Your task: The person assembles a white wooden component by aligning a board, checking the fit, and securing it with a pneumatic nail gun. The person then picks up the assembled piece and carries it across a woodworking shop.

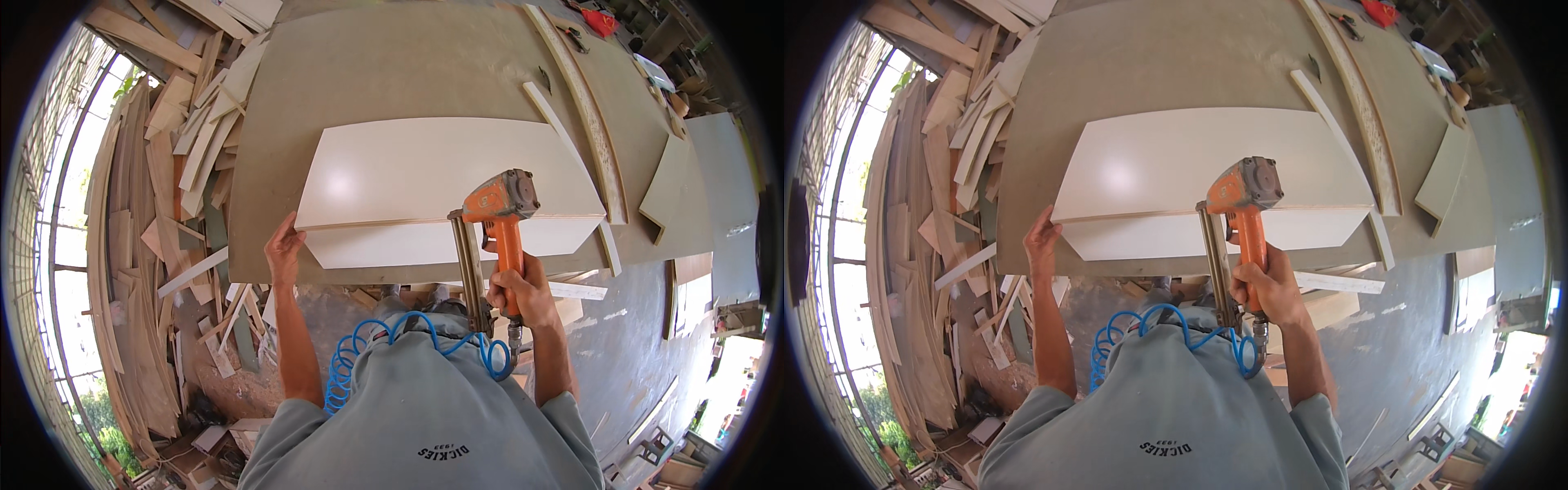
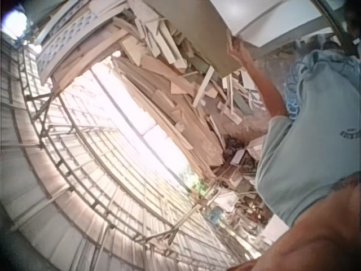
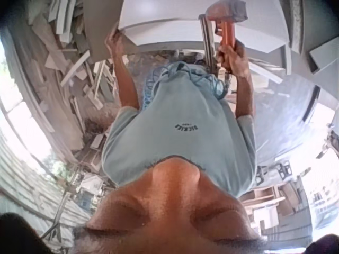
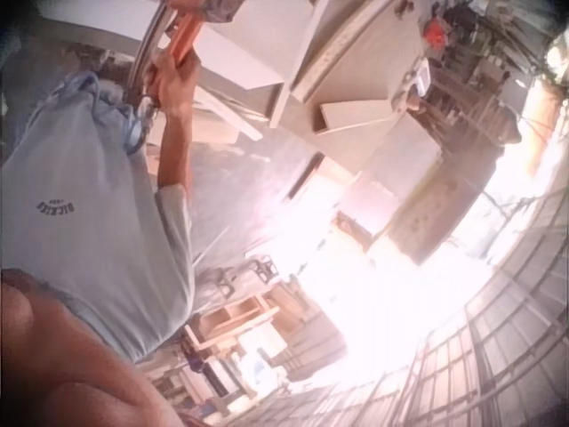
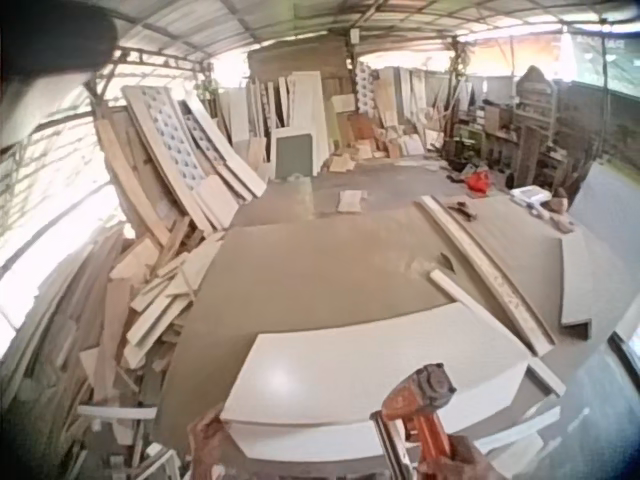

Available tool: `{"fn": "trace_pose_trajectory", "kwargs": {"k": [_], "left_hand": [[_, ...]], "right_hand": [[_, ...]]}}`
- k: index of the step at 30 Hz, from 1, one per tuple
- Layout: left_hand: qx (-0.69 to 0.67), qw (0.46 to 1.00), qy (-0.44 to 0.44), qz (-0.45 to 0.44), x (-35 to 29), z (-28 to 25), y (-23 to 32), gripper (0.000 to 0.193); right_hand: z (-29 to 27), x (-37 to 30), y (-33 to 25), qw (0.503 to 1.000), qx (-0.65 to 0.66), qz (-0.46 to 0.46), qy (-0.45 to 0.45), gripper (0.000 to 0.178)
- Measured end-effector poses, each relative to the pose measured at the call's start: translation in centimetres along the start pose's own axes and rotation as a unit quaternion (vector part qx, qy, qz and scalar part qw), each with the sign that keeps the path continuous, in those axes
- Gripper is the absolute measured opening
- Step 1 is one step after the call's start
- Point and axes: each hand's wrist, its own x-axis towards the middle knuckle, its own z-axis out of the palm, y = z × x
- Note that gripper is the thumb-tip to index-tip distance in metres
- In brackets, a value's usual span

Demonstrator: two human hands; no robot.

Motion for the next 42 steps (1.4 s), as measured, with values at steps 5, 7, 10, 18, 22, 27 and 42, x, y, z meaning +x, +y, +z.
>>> {"fn": "trace_pose_trajectory", "kwargs": {"k": [5,7,10,18,22,27,42], "left_hand": [[-0.050,0.993,-0.084,-0.068,1.2,0.3,2.1,0.052],[-0.082,0.990,-0.092,-0.061,1.4,0.3,1.3,0.053],[-0.081,0.990,-0.102,-0.053,1.3,0.3,1.5,0.053],[-0.145,0.973,-0.167,-0.070,1.6,-0.2,0.4,0.046],[-0.294,0.952,-0.076,-0.045,0.2,3.0,0.8,0.048],[-0.292,0.936,0.129,-0.146,0.7,6.8,1.5,0.044],[-0.296,0.928,0.207,-0.095,0.9,8.4,0.3,0.036]], "right_hand": [[2.2,0.5,1.0,1.000,0.003,0.006,0.020,0.048],[3.1,0.6,0.8,1.000,-0.003,0.014,0.018,0.045],[4.6,0.8,0.9,0.999,-0.006,0.020,0.026,0.044],[7.5,0.7,1.3,0.997,-0.038,0.014,0.065,0.046],[8.6,0.7,1.4,0.996,-0.047,0.008,0.078,0.047],[9.0,0.4,1.8,0.996,-0.033,0.004,0.086,0.045],[9.2,-0.3,2.0,0.993,-0.046,0.002,0.113,0.049]]}}
